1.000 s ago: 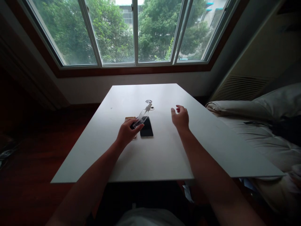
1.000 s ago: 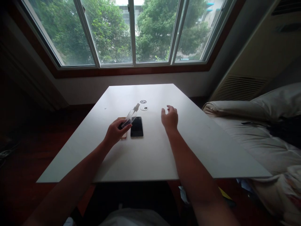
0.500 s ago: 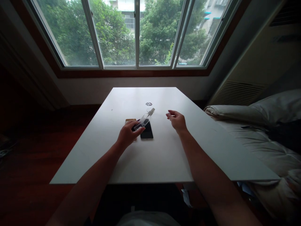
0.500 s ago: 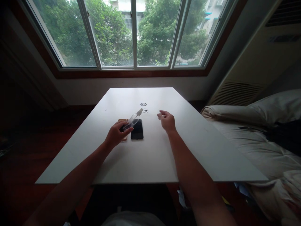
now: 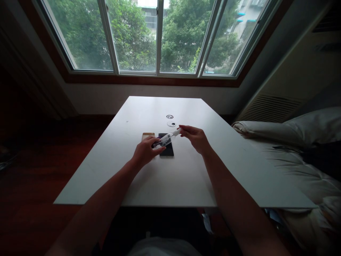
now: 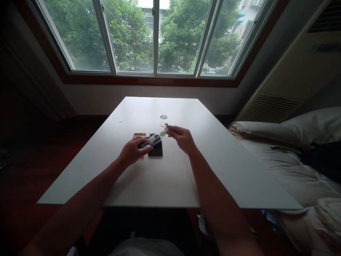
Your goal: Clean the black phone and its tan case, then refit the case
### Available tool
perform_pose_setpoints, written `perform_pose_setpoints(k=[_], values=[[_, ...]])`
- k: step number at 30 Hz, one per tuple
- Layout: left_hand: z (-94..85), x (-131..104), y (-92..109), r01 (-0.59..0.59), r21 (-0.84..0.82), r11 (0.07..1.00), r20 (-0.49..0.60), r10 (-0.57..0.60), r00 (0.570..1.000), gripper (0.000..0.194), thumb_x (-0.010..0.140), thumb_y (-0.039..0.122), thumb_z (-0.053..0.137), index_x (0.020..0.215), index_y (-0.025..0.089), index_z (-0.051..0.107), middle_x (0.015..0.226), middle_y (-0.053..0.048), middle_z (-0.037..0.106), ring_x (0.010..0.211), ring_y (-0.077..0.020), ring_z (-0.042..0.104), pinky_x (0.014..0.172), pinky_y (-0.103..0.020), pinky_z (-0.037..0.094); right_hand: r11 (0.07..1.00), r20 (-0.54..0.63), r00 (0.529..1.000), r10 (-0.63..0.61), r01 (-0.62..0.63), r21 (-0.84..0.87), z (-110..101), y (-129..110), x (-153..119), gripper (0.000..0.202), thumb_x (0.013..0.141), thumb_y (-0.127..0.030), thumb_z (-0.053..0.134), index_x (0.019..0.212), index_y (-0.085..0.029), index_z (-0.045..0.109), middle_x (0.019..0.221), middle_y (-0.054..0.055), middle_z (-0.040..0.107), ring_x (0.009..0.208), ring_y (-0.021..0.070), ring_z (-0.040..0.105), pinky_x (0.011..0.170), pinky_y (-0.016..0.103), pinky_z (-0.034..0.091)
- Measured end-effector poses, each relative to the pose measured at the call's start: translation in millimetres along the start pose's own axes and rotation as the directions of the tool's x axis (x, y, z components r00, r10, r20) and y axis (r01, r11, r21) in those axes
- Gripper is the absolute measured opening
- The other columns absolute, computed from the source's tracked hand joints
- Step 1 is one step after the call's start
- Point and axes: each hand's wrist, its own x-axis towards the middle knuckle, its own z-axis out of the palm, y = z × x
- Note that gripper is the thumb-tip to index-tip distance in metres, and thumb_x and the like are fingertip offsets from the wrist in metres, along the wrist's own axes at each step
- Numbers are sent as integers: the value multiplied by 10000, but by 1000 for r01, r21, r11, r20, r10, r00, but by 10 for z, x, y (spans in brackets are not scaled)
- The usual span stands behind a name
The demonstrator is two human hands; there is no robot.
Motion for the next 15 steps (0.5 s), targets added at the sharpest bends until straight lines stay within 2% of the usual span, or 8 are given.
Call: perform_pose_setpoints(k=[7,11,15], values=[[-53,-6,36,-60,98,993,-37,64,997,358,800,425,770,1110,256,710,1184,-74,676,1068,-286,615,808,-367,496,995,85,993,78,-72,-65,-51,36,-17,495,685,-464,855,1063,-155,772,956,104,739,842,198,664,839,417,555],[-106,-17,69,-109,133,985,-17,112,994,322,832,420,740,1099,244,703,1172,-79,681,1010,-271,630,744,-353,495,991,131,984,117,-107,-85,-89,20,-21,499,702,-476,842,1059,-136,764,912,99,730,808,181,647,807,391,551],[-132,-13,64,-154,152,976,3,155,988,313,837,401,739,1098,231,703,1181,-81,682,1090,-285,613,781,-358,507,984,187,970,158,-139,-111,-105,-36,-38,463,719,-473,831,1017,-124,773,843,88,719,733,159,629,735,347,548]])
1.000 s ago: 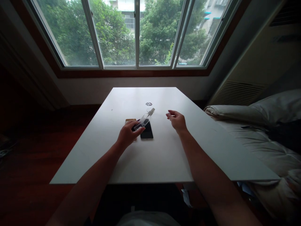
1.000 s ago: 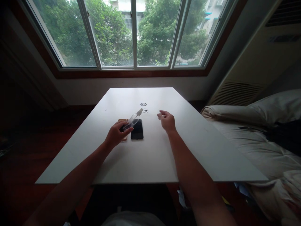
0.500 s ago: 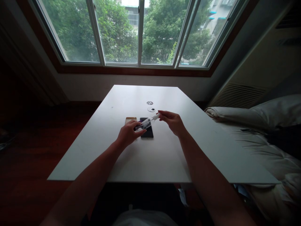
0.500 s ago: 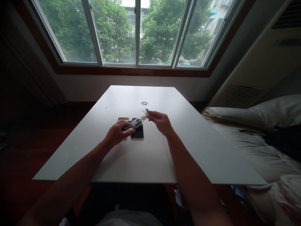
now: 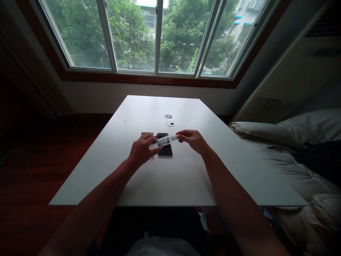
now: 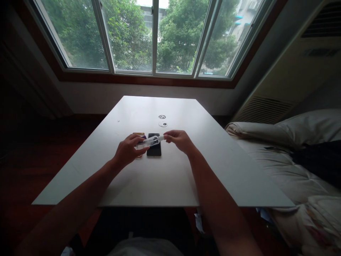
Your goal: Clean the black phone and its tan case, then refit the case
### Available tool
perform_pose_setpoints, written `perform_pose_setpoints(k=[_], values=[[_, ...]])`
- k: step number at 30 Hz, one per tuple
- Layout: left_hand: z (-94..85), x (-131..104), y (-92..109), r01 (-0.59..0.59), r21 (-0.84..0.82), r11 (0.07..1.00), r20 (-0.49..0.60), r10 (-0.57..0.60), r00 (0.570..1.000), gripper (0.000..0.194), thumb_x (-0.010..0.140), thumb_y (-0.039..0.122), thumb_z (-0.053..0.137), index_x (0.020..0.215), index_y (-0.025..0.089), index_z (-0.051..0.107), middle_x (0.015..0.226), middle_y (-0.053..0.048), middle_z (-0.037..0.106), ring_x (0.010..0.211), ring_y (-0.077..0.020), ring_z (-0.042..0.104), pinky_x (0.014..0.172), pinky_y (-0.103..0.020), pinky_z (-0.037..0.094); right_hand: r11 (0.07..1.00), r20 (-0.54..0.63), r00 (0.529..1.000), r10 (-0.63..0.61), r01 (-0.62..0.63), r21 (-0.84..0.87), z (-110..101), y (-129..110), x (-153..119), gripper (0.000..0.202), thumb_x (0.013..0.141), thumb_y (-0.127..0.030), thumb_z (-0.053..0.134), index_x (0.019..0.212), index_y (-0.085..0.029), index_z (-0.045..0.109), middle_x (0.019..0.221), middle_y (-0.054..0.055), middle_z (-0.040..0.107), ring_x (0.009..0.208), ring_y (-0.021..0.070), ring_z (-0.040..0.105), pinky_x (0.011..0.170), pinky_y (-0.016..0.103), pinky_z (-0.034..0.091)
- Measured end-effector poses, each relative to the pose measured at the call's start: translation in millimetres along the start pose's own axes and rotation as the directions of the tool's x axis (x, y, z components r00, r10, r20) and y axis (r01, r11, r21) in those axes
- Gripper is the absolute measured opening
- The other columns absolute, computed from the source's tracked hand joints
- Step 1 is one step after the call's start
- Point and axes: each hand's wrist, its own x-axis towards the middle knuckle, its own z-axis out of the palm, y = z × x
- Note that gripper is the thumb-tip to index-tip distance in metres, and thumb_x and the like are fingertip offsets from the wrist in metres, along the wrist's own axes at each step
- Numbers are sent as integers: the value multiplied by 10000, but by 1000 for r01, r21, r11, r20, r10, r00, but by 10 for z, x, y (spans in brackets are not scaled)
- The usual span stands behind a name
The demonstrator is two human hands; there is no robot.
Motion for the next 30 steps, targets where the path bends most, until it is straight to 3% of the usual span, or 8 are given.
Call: perform_pose_setpoints(k=[4,8,11,16,19,22,26,30], values=[[11,23,-14,7,11,1000,-16,-7,1000,355,839,436,735,1127,229,703,1192,-93,674,1099,-289,611,780,-360,514,1000,-37,999,3,-2,24,111,26,36,479,753,-528,788,1018,-130,759,846,89,718,733,163,644,716,334,560],[38,67,-28,72,-24,997,-79,-74,994,572,829,544,724,1285,210,634,1261,-100,638,1071,-270,628,807,-362,538,998,-239,970,-48,56,28,223,131,135,513,826,-591,688,1114,-166,707,903,78,719,766,165,670,748,340,586],[41,96,-61,127,-77,989,-165,-138,977,686,841,572,704,1367,154,566,1317,-132,594,1147,-274,604,927,-384,525,993,-438,892,-115,95,-67,141,219,179,523,885,-592,603,1196,-174,653,943,76,702,817,177,678,731,334,595],[8,113,-118,162,-177,971,-291,-209,934,375,980,382,563,1266,155,647,1226,-111,644,1137,-241,600,1009,-391,482,928,-656,690,-305,62,-367,-226,336,171,465,909,-504,583,1199,-151,666,1048,114,654,852,200,638,766,382,578],[-6,114,-134,164,-260,952,-311,-243,919,289,988,254,523,1212,178,689,1192,-83,675,1120,-221,613,1026,-376,474,844,-671,597,-440,20,-536,-424,376,163,424,920,-426,570,1202,-135,695,1166,152,608,933,221,607,888,416,535],[-6,108,-151,199,-364,910,-299,-316,900,283,966,231,551,1198,194,709,1199,-70,693,1126,-224,625,1044,-387,472,775,-660,539,-524,-20,-632,-556,399,164,417,945,-376,524,1226,-118,692,1136,161,616,999,246,585,880,405,526],[14,105,-188,265,-542,798,-236,-447,863,345,941,328,619,1253,202,690,1161,-83,715,1037,-238,679,951,-409,550,726,-650,495,-576,-56,-686,-636,422,169,394,963,-352,494,1182,-101,705,1071,158,636,952,236,591,817,382,541],[25,118,-207,292,-694,658,-161,-537,828,498,925,402,644,1369,181,599,1107,-107,728,923,-230,715,823,-397,605,707,-642,483,-596,-62,-704,-642,445,179,368,966,-333,494,1161,-100,701,1060,154,641,922,216,607,794,354,559]])
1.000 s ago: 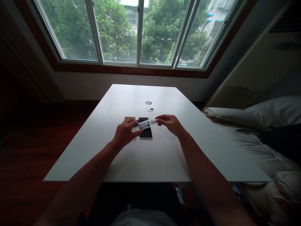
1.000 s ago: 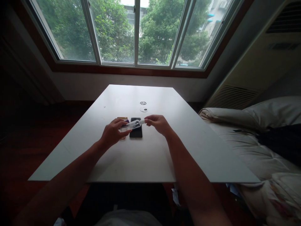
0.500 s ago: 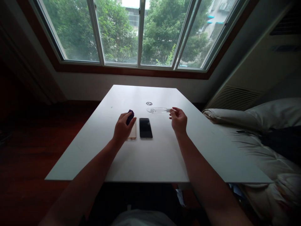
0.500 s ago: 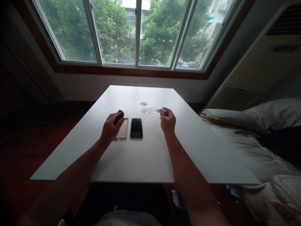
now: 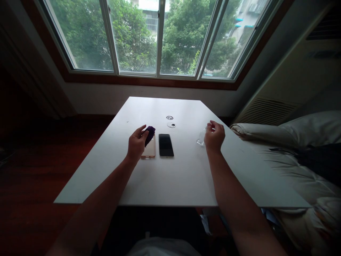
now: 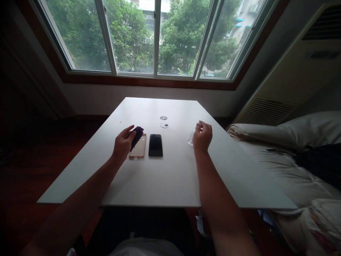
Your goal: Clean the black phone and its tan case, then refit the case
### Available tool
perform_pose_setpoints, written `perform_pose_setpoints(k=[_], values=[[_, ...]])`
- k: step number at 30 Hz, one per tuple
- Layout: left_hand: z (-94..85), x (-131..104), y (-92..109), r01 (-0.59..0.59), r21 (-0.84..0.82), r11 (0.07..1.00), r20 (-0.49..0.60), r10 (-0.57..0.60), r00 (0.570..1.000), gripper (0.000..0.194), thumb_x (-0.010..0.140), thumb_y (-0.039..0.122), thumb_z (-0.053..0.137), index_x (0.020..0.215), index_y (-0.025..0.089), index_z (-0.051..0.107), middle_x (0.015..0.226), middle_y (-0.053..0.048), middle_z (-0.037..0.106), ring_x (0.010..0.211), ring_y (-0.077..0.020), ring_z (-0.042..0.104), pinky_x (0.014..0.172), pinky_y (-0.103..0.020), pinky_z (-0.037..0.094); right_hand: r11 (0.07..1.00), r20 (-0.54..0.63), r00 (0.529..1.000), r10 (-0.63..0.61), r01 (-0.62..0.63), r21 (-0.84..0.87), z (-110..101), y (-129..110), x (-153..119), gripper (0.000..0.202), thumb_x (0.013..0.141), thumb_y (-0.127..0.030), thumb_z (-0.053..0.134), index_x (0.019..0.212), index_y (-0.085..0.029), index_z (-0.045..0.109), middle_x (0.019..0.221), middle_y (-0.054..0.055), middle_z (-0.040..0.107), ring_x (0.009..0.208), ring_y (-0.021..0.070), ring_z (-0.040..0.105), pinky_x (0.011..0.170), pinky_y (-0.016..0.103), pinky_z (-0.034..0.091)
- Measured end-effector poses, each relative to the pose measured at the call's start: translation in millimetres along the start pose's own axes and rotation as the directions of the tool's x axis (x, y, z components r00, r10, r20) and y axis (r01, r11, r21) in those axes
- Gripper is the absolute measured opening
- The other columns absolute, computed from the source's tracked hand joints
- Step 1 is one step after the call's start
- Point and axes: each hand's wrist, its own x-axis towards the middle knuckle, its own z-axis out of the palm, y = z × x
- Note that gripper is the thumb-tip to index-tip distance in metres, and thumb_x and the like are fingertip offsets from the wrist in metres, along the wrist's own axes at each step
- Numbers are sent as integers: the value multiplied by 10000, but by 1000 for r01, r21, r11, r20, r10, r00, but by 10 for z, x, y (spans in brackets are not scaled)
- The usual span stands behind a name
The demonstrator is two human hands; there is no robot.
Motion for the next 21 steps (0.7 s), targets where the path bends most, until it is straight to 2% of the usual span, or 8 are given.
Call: perform_pose_setpoints(k=[5,7,12,14,21], values=[[5,5,32,54,-98,994,-3,-54,999,478,883,384,706,1299,157,648,1132,-116,725,1046,-234,694,967,-414,560,1000,15,1000,-22,22,0,22,22,-10,358,969,-311,482,1177,-106,690,1073,149,642,929,204,620,801,342,570],[8,4,41,78,-111,991,-4,-79,997,457,868,374,719,1270,161,666,1120,-115,726,1007,-236,700,920,-415,584,1000,21,999,-28,28,-3,32,40,-12,368,970,-311,475,1202,-112,680,1096,151,639,935,206,626,804,347,570],[22,3,32,132,-146,980,22,-131,991,453,841,353,731,1257,187,664,1143,-107,700,871,-234,710,679,-376,640,999,25,999,-35,36,-20,63,94,-19,383,975,-316,466,1246,-127,658,1144,152,621,932,202,627,825,361,565],[28,3,24,138,-157,978,25,-136,990,456,835,341,732,1256,182,662,1149,-108,689,867,-233,706,655,-373,644,999,24,999,-36,37,-32,74,112,-22,386,972,-311,465,1265,-136,647,1147,150,613,936,203,622,826,365,564],[45,-27,72,130,-185,974,88,-115,989,431,864,269,701,1278,166,640,1180,-110,688,985,-238,705,835,-407,633,996,24,999,-48,50,-76,106,133,-54,421,939,-263,482,1323,-144,604,1185,156,586,1006,222,604,884,389,545]])
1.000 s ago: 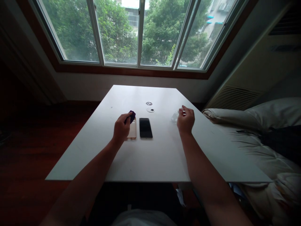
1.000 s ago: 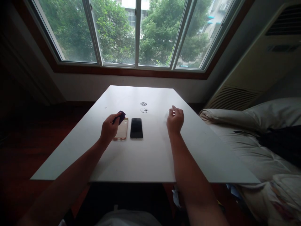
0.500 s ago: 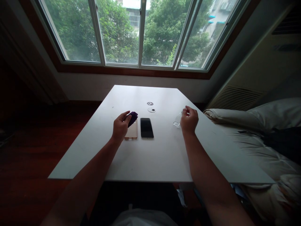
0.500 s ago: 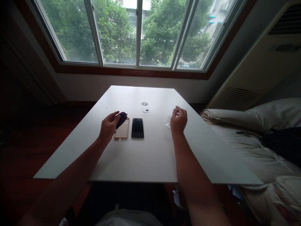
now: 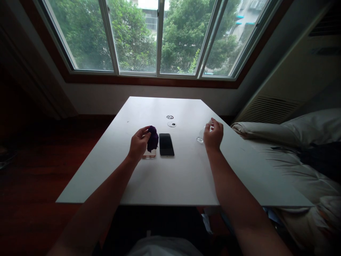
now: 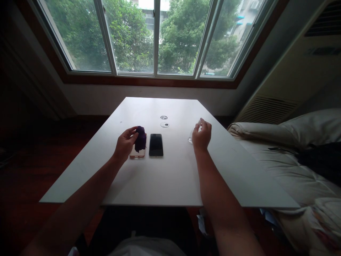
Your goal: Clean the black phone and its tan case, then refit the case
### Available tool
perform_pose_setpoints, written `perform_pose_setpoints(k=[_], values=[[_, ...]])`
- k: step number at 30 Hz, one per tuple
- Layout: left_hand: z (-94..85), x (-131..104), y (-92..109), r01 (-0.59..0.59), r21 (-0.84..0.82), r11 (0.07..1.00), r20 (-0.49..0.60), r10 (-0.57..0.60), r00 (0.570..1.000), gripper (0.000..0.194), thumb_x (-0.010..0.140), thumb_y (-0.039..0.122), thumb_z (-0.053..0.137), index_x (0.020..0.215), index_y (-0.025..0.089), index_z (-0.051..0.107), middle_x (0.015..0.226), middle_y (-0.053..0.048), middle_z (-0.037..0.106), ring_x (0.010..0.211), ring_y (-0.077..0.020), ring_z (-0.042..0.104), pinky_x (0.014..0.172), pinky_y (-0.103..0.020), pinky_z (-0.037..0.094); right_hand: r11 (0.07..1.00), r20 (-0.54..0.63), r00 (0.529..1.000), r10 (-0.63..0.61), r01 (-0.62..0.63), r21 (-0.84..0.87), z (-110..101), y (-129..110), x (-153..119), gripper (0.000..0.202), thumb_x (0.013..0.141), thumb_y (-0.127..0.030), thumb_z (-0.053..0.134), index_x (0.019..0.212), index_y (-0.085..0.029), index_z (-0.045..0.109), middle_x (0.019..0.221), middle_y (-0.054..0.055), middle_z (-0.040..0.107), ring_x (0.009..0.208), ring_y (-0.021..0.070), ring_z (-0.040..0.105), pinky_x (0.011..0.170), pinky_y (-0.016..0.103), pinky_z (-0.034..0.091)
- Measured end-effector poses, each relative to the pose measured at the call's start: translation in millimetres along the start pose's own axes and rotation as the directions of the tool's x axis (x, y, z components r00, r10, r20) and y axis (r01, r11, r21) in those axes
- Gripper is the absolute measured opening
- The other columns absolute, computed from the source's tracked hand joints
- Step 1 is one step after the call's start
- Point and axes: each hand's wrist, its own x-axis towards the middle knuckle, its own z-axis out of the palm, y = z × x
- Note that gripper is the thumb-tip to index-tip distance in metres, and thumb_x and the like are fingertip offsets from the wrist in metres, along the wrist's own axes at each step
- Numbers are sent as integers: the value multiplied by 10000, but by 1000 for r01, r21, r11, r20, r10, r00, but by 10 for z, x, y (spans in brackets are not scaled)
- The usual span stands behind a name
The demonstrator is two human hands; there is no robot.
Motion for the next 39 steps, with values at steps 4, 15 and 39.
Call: perform_pose_setpoints(k=[4,15,39], values=[[13,-29,31,5,8,1000,33,-5,999,426,870,246,689,1284,158,639,1211,-123,676,998,-250,705,842,-431,630,1000,-1,1000,-5,5,-24,-25,-15,25,446,933,-262,482,1347,-126,576,1201,172,578,1087,252,587,943,428,522],[95,-121,111,73,-57,996,196,-61,979,511,877,282,702,1358,141,603,1291,-145,651,1089,-272,679,921,-470,596,925,269,893,-361,306,226,-209,-1259,-428,494,998,-384,511,1469,-241,462,1422,111,539,1363,257,480,1115,470,439],[-217,80,-84,43,606,795,90,-122,988,413,918,362,588,1287,182,638,1309,-165,614,1113,-298,621,970,-475,490,795,484,874,-30,-273,542,-103,-1351,-695,360,853,-247,580,1206,-199,628,1003,61,710,851,207,662,769,349,549]])
